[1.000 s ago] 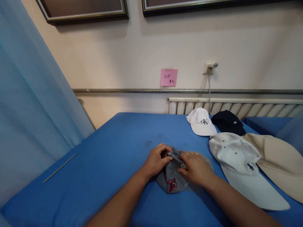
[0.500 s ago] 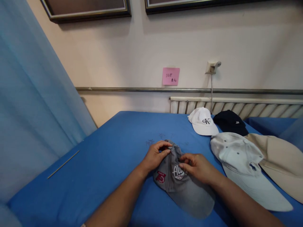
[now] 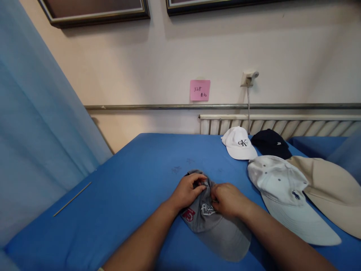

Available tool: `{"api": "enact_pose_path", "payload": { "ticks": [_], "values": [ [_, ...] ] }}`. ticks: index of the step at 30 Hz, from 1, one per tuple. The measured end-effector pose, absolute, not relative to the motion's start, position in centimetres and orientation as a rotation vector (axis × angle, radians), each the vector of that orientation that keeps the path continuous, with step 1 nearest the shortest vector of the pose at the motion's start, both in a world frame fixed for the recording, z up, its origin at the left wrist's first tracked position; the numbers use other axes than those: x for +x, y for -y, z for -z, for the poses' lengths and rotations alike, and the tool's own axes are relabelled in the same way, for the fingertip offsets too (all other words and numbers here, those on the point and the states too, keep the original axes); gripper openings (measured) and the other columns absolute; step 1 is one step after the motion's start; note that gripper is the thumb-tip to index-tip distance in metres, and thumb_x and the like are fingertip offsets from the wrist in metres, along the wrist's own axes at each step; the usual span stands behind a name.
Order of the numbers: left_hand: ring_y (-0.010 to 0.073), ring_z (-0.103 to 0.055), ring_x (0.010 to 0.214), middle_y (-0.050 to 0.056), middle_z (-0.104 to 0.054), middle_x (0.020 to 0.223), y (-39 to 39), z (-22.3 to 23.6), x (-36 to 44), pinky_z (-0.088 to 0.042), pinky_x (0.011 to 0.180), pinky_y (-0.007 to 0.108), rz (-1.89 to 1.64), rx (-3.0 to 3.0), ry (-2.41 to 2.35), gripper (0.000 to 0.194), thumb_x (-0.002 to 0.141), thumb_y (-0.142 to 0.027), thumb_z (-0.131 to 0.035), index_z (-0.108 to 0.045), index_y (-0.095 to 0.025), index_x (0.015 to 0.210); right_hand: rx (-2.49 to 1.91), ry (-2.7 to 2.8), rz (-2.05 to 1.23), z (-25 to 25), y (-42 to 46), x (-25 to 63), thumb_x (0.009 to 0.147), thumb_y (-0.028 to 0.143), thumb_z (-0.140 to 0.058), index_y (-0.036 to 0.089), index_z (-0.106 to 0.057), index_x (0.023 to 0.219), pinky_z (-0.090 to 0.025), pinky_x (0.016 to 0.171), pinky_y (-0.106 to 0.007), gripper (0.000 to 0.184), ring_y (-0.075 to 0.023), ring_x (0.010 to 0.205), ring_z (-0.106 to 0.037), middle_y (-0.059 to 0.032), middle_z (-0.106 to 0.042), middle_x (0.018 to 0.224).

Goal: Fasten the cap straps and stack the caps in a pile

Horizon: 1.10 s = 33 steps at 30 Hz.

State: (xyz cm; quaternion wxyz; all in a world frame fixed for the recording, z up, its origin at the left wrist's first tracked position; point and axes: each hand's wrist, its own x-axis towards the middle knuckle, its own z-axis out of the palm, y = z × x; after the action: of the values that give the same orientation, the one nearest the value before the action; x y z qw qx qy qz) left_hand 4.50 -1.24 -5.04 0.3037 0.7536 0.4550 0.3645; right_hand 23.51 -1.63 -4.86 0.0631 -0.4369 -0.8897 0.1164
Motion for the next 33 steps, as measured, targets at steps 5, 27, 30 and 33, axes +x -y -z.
{"api": "enact_pose_path", "payload": {
  "ticks": [5, 27, 30, 33],
  "values": [
    [0.0157, -0.061, 0.083, 0.005, -0.068, 0.097, 1.0, 5.3, 4.3, -0.05, 0.079, 0.03, -1.032, 1.9, -1.199, 0.031, 0.075, -0.01, -0.06, -0.066, -0.017, 0.105, -1.33, 2.46, -0.475, 5.6, 1.5, 24.2, 0.07, 0.015, -0.055, 0.02, -0.062, 0.071, -0.026, 0.055, -0.027, 0.008, -0.0158, 0.062, -0.056, -0.0021, -0.067, 0.07],
    [0.013, -0.058, 0.061, 0.0, -0.067, 0.071, 0.0, 5.2, 1.8, -0.045, 0.057, 0.022, -0.857, 1.893, -1.398, 0.011, 0.076, -0.021, -0.058, -0.067, -0.018, 0.081, -1.255, 2.253, -0.711, 6.7, 1.5, 24.8, 0.073, 0.016, -0.05, 0.02, -0.051, 0.071, -0.031, 0.057, -0.024, 0.005, -0.0127, 0.059, -0.051, 0.0024, -0.059, 0.064],
    [0.0153, -0.059, 0.064, 0.001, -0.067, 0.07, 0.5, 5.7, 1.9, -0.045, 0.06, 0.023, -0.648, 2.165, -1.3, 0.011, 0.069, -0.013, -0.06, -0.068, -0.019, 0.074, -1.274, 2.28, -0.738, 6.8, 1.5, 24.7, 0.074, 0.016, -0.049, 0.021, -0.052, 0.071, -0.031, 0.058, -0.024, 0.006, -0.0133, 0.06, -0.052, 0.002, -0.06, 0.065],
    [0.0188, -0.061, 0.07, 0.004, -0.068, 0.075, 0.8, 6.0, 2.3, -0.047, 0.065, 0.026, -0.704, 2.25, -1.326, 0.01, 0.067, -0.013, -0.063, -0.067, -0.021, 0.073, -1.277, 2.281, -0.752, 6.8, 1.5, 24.6, 0.075, 0.016, -0.049, 0.021, -0.052, 0.071, -0.031, 0.057, -0.024, 0.007, -0.0132, 0.059, -0.052, 0.0023, -0.06, 0.064]
  ]
}}
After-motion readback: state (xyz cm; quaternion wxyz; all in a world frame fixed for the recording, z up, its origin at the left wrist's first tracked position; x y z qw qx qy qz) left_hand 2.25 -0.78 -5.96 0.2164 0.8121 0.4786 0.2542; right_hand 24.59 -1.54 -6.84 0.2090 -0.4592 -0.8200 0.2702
